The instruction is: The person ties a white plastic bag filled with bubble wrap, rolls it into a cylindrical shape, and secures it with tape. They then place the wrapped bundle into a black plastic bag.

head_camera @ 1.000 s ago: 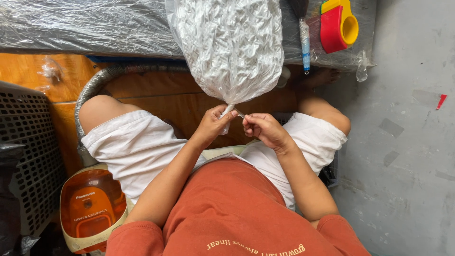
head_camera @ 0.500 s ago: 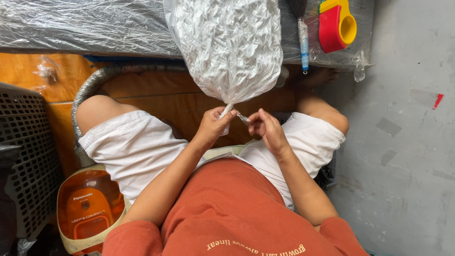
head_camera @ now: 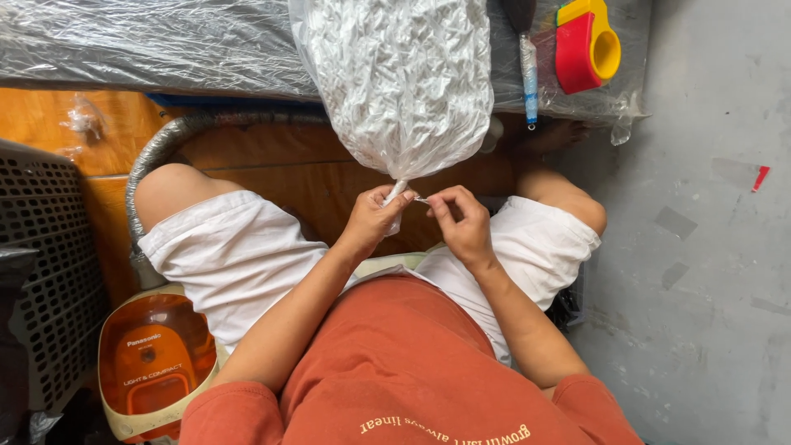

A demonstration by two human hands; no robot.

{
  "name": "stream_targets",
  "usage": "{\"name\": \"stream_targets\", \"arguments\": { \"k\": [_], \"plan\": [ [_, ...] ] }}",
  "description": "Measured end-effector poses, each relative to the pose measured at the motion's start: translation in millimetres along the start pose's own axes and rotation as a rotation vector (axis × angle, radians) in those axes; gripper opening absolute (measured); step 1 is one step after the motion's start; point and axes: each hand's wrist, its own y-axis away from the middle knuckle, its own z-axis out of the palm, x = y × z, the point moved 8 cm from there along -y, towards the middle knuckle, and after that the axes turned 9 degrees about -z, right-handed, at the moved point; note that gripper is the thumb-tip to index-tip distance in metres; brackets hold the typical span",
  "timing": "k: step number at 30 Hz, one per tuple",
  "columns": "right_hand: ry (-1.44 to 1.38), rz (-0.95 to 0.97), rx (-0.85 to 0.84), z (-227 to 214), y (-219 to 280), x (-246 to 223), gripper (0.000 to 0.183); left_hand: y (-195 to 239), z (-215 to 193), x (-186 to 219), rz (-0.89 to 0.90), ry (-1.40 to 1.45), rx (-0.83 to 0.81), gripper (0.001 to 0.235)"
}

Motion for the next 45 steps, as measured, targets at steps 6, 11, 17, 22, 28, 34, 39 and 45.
{"name": "stream_targets", "arguments": {
  "k": [6, 11, 17, 22, 28, 34, 39, 45],
  "plan": [
    [-0.876, 0.718, 0.177, 43, 27, 78, 0.032, 7, 5, 7, -0.029, 0.034, -0.006, 0.018],
    [-0.379, 0.357, 0.089, 23, 17, 64, 0.019, 7, 5, 8, -0.029, 0.046, 0.0, 0.018],
    [-0.003, -0.013, -0.031, 6, 3, 18, 0.018, 7, 5, 6, -0.036, 0.03, -0.004, 0.02],
    [0.146, -0.08, -0.014, 4, -9, 19, 0.027, 15, 9, 23, 0.012, -0.181, -0.052, 0.03],
    [-0.095, 0.333, -0.114, 53, 8, 75, 0.025, 19, 12, 16, -0.039, -0.083, -0.094, 0.035],
    [-1.082, 0.709, -0.065, 127, 34, 135, 0.046, 12, 11, -9, -0.162, 0.115, -0.086, 0.043],
    [-1.304, 0.755, -0.258, 153, 8, 108, 0.041, 21, 16, -9, -0.253, 0.365, -0.093, 0.038],
    [-1.22, 0.769, -0.24, 150, -22, 106, 0.036, 32, 26, 16, -0.209, 0.408, -0.139, 0.044]
  ]
}}
